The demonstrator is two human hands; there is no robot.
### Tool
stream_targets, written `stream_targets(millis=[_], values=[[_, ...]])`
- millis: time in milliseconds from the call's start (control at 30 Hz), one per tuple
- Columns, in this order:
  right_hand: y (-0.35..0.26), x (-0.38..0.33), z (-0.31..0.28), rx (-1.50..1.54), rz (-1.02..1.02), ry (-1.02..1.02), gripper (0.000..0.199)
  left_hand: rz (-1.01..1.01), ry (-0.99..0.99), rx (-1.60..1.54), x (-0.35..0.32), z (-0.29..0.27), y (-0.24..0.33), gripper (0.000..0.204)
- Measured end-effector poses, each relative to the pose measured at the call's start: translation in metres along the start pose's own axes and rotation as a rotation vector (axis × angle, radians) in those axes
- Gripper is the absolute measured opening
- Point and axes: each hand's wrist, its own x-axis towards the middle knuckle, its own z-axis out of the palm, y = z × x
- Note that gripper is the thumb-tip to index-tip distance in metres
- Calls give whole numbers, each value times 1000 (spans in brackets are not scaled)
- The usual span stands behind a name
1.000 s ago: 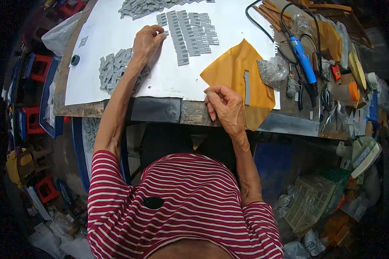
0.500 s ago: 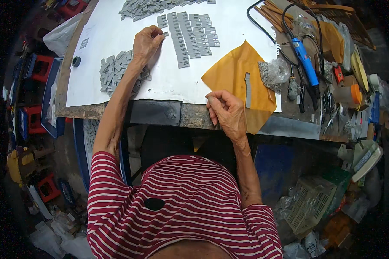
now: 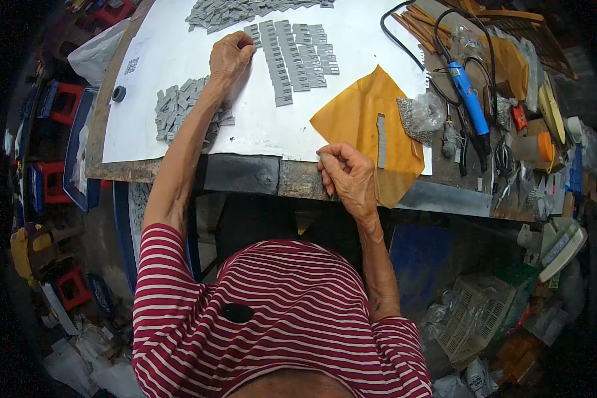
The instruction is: Sorting and arranging small metal hardware components on a workbench.
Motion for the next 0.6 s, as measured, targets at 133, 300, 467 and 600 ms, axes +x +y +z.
stream_targets(millis=[133, 300, 467, 600], values=[[1, -1, 1, 11, 6, -2, 13, 6, 21, 29, 2, 1, -5, 13], [2, 1, 2, -10, -5, -7, 13, 175, 45, -24, 6, -3, -20, 16], [2, 0, 1, 17, -24, -3, 13, 79, 73, -145, -8, -30, -8, 25], [2, -1, 0, -15, -34, 0, 14, 199, -234, -89, -37, -71, -3, 20]])
